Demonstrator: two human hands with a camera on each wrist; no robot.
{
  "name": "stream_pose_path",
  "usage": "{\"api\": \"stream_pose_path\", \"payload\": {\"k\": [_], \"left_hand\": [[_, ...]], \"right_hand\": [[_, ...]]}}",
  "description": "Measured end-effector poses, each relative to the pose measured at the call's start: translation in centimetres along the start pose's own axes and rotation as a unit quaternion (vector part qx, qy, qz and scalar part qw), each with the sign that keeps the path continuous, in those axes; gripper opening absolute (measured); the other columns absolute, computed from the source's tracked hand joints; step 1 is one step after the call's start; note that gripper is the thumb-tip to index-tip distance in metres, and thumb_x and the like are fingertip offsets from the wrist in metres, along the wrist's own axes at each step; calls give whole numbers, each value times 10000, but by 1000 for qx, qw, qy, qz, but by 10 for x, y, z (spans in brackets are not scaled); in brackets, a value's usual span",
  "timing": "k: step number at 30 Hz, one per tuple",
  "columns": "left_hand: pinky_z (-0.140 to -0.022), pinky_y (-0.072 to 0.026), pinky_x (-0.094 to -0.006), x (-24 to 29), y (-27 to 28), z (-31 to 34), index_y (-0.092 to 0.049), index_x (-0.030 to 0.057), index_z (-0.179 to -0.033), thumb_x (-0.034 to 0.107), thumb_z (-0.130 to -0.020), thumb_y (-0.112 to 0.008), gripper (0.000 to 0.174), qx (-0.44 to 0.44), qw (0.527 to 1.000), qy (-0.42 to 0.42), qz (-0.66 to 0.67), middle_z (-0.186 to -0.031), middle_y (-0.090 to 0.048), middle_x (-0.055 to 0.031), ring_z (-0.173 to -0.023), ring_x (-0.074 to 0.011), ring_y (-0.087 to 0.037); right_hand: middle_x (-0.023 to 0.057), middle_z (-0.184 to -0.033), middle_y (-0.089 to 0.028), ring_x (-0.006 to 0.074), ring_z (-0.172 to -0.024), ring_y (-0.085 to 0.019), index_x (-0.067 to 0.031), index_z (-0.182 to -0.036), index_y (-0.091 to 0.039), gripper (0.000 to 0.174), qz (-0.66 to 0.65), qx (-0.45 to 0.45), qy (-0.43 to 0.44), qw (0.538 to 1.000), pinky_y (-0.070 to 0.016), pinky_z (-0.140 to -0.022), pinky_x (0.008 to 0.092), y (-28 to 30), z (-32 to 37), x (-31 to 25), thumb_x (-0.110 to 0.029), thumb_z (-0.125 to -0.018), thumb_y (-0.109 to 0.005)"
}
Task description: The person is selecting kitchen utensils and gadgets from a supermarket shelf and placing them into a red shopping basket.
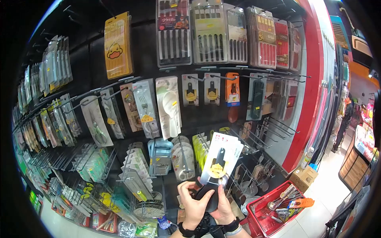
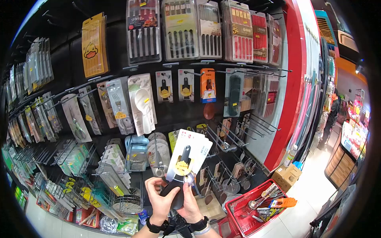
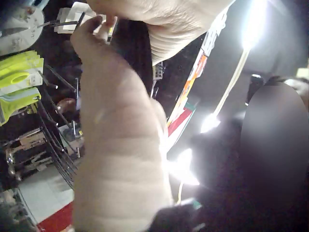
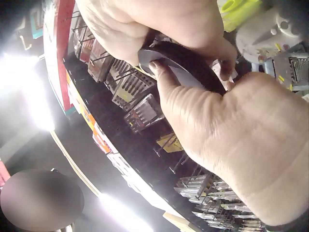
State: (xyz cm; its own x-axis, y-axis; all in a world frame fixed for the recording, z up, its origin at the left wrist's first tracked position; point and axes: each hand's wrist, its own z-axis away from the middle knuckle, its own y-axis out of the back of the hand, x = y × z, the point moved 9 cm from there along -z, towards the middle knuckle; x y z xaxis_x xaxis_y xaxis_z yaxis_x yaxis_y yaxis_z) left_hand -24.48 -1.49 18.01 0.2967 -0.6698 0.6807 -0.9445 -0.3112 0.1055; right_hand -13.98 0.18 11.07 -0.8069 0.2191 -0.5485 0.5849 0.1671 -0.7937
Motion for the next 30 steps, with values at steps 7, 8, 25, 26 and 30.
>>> {"api": "stream_pose_path", "payload": {"k": [7, 8, 25, 26, 30], "left_hand": [[-672, -455, -304, -18, -38, 24, -458, 2, -955, 132, -739, -738, 377, -61, 984, 124, 111, -858, -560, -103, -778, -154, -562], [-640, -463, -314, -17, -44, 25, -495, -3, -909, 153, -759, -722, 313, -92, 984, 130, 80, -821, -599, -109, -756, -152, -587], [-416, -403, -258, -6, -32, 0, -538, -25, -770, 167, -860, -617, 227, -143, 974, 174, 31, -547, -567, -61, -467, -97, -533], [-357, -323, -212, -8, -29, -2, -536, -17, -749, 186, -896, -577, 254, -103, 971, 198, 90, -493, -522, -40, -390, -59, -454], [-360, -291, -196, -13, -27, -36, -603, 2, -758, 245, -920, -549, 297, -57, 957, 232, 163, -481, -490, 9, -385, -36, -401]], "right_hand": [[216, -1026, -589, 300, -931, -608, -63, -1248, -336, 367, 15, 40, 124, 991, -521, -795, 406, 10, 4, -47, -308, -977, -367], [218, -1028, -589, 302, -904, -617, -68, -1239, -347, 348, 8, 54, 146, 988, -524, -784, 409, 15, 4, -52, -287, -972, -388], [109, -1045, -583, 188, -926, -570, -37, -1222, -388, 329, 127, 125, 211, 961, -453, -845, 313, 51, -9, -75, -204, -951, -470], [137, -972, -607, 219, -856, -604, -38, -1216, -378, 344, 69, 84, 186, 977, -496, -790, 336, 42, -10, -76, -263, -963, -441], [172, -878, -612, 260, -762, -621, -55, -1232, -334, 442, 8, 112, 186, 976, -533, -680, 379, 50, -13, -90, -409, -968, -342]]}}
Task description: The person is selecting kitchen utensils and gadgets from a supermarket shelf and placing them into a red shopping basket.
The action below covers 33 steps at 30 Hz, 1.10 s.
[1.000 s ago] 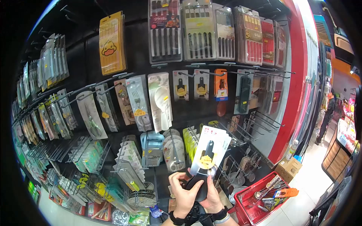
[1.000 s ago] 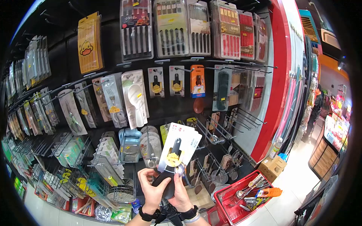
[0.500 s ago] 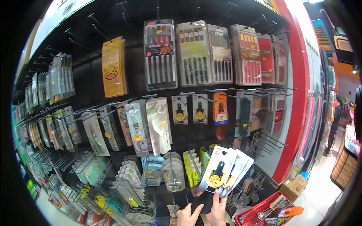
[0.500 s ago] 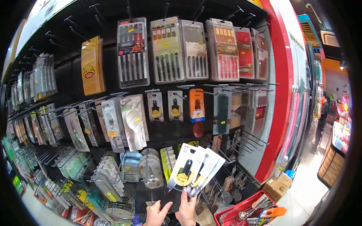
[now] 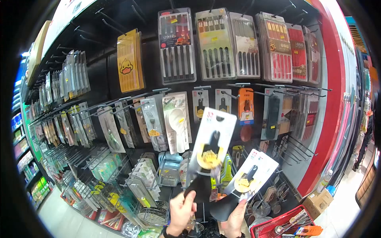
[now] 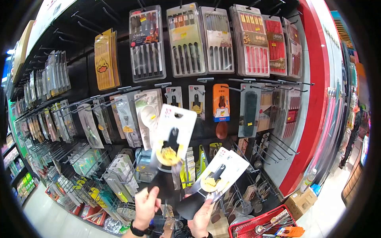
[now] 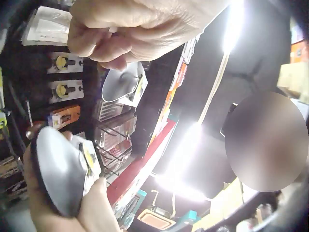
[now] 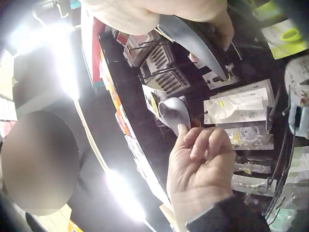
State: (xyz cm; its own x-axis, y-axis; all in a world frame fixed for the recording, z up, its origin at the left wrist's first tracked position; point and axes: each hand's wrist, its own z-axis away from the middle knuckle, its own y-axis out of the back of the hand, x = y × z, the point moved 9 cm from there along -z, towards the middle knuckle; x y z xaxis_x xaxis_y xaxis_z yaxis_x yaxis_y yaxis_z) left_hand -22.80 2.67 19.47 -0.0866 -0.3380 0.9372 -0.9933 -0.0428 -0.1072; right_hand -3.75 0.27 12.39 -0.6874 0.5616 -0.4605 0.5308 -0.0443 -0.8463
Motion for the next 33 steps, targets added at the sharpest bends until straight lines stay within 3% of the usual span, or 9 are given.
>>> {"api": "stream_pose_path", "payload": {"k": [5, 9, 11, 16, 22, 28, 30, 31, 33], "left_hand": [[-319, -259, -193, 21, -6, -32, -526, 58, -654, 260, -915, -555, 331, 21, 999, -43, 24, -459, -459, -2, -346, -53, -395], [-313, -267, -198, 26, -8, -44, -521, 61, -618, 263, -911, -561, 357, 37, 996, -45, 68, -455, -460, 0, -336, -57, -392], [-311, -276, -200, 23, -10, -41, -528, 60, -626, 259, -908, -563, 347, 32, 996, -37, 68, -459, -463, -1, -333, -58, -391], [-304, -303, -209, 20, -15, -43, -545, 58, -648, 252, -898, -577, 318, 36, 993, -40, 103, -466, -462, -1, -327, -68, -394], [-324, -328, -212, -13, -36, -96, -568, 62, -694, 260, -886, -589, 276, 13, 979, 49, 199, -463, -453, 9, -338, -85, -411], [-321, -333, -271, -53, -51, -168, -486, 102, -644, 328, -844, -642, 340, 22, 980, 90, 179, -477, -476, -22, -324, -144, -420], [-327, -343, -289, -60, -55, -181, -490, 104, -645, 336, -843, -642, 341, 22, 973, 104, 203, -476, -476, -21, -332, -152, -429], [-352, -363, -301, -66, -57, -186, -497, 105, -651, 340, -843, -642, 336, 19, 972, 120, 202, -486, -483, -25, -363, -161, -452], [-369, -373, -304, -77, -61, -193, -501, 104, -660, 337, -846, -639, 329, 16, 964, 135, 227, -493, -489, -27, -383, -167, -463]], "right_hand": [[150, -945, -595, 253, -765, -607, -72, -1236, -355, 499, -2, -7, -22, 1000, -535, -659, 389, 2, -5, -7, -480, -949, -338], [180, -882, -607, 274, -751, -622, -62, -1246, -321, 478, -32, 29, -16, 999, -534, -657, 388, 10, -3, -11, -447, -963, -322], [147, -1015, -582, 248, -769, -604, -75, -1239, -355, 493, 10, 7, -8, 1000, -535, -655, 398, 6, -2, -17, -476, -954, -324], [152, -1054, -571, 237, -796, -603, -76, -1248, -346, 494, 22, 36, 4, 999, -537, -659, 399, 15, -4, -26, -474, -957, -311], [160, -1091, -566, 225, -820, -602, -86, -1274, -321, 464, -2, 50, 11, 999, -540, -675, 390, 21, -5, -36, -437, -970, -294], [178, -1104, -564, 222, -825, -601, -96, -1295, -305, 455, 23, 57, 35, 998, -540, -673, 387, 23, -5, -50, -419, -974, -292], [165, -1061, -572, 231, -829, -610, -92, -1271, -322, 437, 15, 83, 36, 996, -543, -678, 398, 28, -4, -53, -411, -974, -309], [128, -1309, -459, 242, -1065, -547, -15, -1387, -281, 531, -48, 52, -57, 996, -442, -894, 320, 27, 1, -50, -150, -925, -504], [132, -1248, -482, 241, -1018, -561, -31, -1359, -292, 491, -33, 59, -37, 997, -463, -853, 337, 33, -2, -50, -200, -934, -471]]}}
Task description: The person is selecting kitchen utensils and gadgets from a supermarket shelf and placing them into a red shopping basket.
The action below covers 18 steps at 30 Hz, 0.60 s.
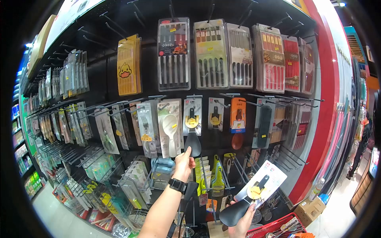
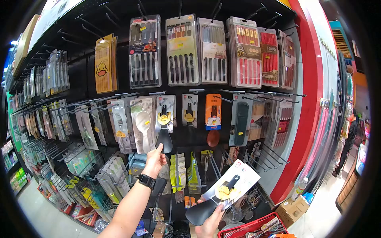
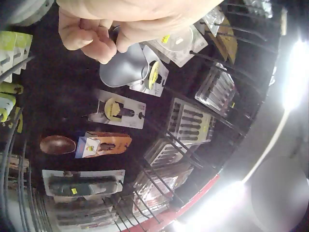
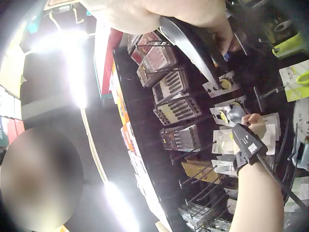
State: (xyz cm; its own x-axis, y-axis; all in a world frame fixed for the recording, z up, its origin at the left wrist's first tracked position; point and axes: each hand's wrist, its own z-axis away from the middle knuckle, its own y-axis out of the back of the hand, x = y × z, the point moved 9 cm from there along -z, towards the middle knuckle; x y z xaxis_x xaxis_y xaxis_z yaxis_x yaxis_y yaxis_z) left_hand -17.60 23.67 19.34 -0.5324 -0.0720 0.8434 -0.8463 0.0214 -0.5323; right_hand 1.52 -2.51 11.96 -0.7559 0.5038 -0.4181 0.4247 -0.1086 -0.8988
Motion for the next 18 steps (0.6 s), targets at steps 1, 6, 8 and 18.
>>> {"api": "stream_pose_path", "payload": {"k": [1, 6, 8, 18], "left_hand": [[-386, -382, -307, -8, 1, -4, -506, 102, -669, 334, -849, -636, 321, -1, 1000, 19, 24, -499, -495, -29, -402, -173, -474], [-647, -445, -341, -35, 4, -12, -530, 64, -826, 236, -880, -586, 189, -25, 988, 102, 115, -741, -557, -70, -695, -218, -546], [-652, -445, -340, -39, 4, -10, -537, 55, -839, 231, -876, -590, 188, -31, 983, 120, 139, -742, -557, -70, -702, -220, -546], [-476, -406, -231, -22, -39, 158, -609, 46, -759, 372, -908, -519, 370, -321, 856, -5, -406, -576, -548, -4, -500, -93, -506]], "right_hand": [[136, -1187, -506, 241, -971, -576, -47, -1330, -303, 457, 15, 9, 19, 1000, -484, -811, 355, 5, -2, -1, -250, -943, -437], [142, -985, -575, 242, -830, -621, -98, -1234, -342, 397, 58, 43, 78, 994, -546, -690, 415, 13, -1, -10, -393, -968, -354], [136, -966, -575, 245, -829, -624, -100, -1224, -349, 385, 57, 45, 80, 994, -547, -693, 423, 10, 0, -11, -384, -966, -371], [114, -926, -593, 239, -793, -623, -130, -1200, -405, 333, 48, 4, 63, 997, -542, -673, 416, 6, 1, 2, -352, -953, -430]]}}
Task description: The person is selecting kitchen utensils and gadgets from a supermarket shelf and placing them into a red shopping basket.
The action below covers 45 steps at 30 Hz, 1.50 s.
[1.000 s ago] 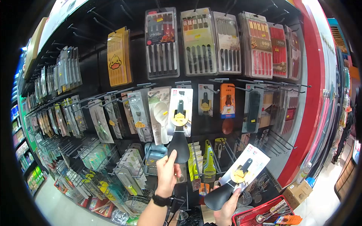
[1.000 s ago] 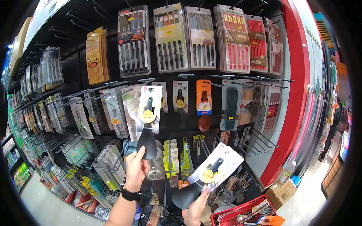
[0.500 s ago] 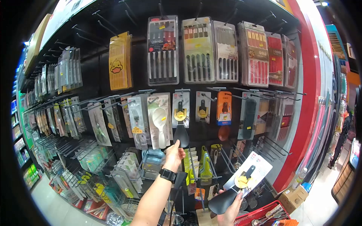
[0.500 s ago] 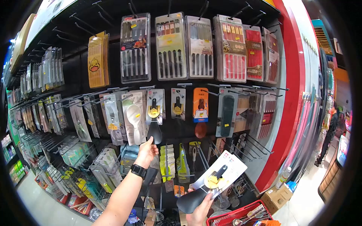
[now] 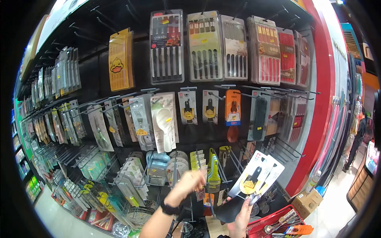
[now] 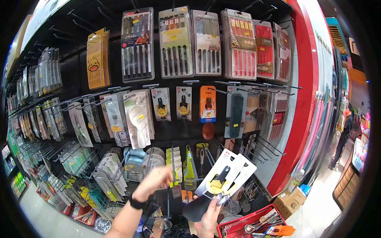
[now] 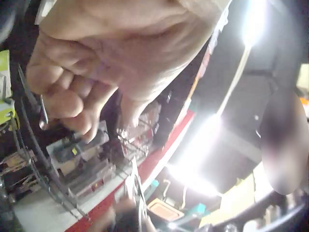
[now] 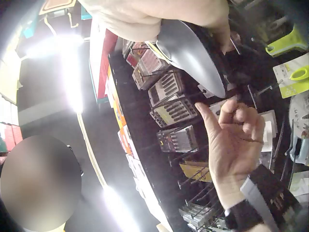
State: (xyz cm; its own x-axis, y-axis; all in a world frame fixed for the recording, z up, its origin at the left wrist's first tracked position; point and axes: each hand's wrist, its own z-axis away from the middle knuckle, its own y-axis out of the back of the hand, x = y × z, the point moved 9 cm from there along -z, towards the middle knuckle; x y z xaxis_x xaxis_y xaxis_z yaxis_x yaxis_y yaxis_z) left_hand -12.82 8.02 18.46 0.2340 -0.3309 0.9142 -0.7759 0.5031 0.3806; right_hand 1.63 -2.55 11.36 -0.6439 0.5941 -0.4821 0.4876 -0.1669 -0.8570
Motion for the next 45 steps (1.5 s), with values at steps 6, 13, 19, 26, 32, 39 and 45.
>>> {"api": "stream_pose_path", "payload": {"k": [6, 13, 19, 26, 32, 39, 45], "left_hand": [[-482, -419, -316, 17, -56, 53, -601, -3, -838, 286, -881, -588, 293, -19, 973, -132, -189, -561, -532, -132, -476, -165, -531], [-398, -379, -249, 32, -18, 56, -579, -1, -735, 219, -894, -580, 272, 130, 990, -56, -13, -484, -533, -38, -426, -64, -500], [-355, -338, -203, 71, 25, 15, -607, 10, -769, 270, -894, -575, 290, 215, 972, -87, 47, -516, -540, -4, -404, -34, -477], [-340, -341, -200, 65, 25, -3, -614, -1, -753, 283, -893, -578, 319, 222, 968, -91, 78, -496, -546, -33, -360, -48, -463], [-331, -346, -222, 54, 32, -23, -581, -6, -684, 284, -900, -564, 362, 245, 960, -97, 92, -484, -539, -48, -341, -80, -474], [-313, -365, -247, 24, 77, -110, -554, -7, -647, 304, -885, -572, 393, 281, 955, -67, 64, -491, -567, -100, -343, -133, -528], [-324, -388, -240, -1, 87, -144, -558, -1, -719, 307, -889, -561, 352, 273, 960, -3, 69, -551, -602, -112, -382, -155, -572]], "right_hand": [[80, -1171, -538, 210, -955, -584, -90, -1270, -408, 331, 12, -24, 35, 999, -502, -812, 339, 0, 0, 3, -133, -947, -468], [111, -1037, -587, 204, -909, -586, -50, -1165, -455, 298, 16, -60, 44, 997, -488, -823, 362, -9, 0, 0, -273, -971, -417], [118, -941, -585, 235, -848, -590, -38, -1095, -446, 338, -6, -54, 15, 998, -513, -770, 411, -12, 4, -1, -347, -967, -395], [129, -963, -588, 246, -862, -604, -30, -1084, -454, 311, -28, -24, 12, 999, -523, -774, 420, -1, 4, -13, -311, -976, -381], [136, -965, -583, 249, -856, -598, -34, -1103, -424, 314, -5, -8, 22, 1000, -518, -793, 435, 11, -1, -22, -316, -981, -358], [115, -930, -581, 235, -842, -581, -53, -1052, -458, 356, 10, -1, 33, 999, -511, -769, 435, 12, -1, -35, -379, -979, -332], [121, -925, -584, 230, -828, -586, -36, -1045, -465, 394, 9, 14, 56, 998, -516, -762, 429, 17, -3, -47, -399, -975, -327]]}}
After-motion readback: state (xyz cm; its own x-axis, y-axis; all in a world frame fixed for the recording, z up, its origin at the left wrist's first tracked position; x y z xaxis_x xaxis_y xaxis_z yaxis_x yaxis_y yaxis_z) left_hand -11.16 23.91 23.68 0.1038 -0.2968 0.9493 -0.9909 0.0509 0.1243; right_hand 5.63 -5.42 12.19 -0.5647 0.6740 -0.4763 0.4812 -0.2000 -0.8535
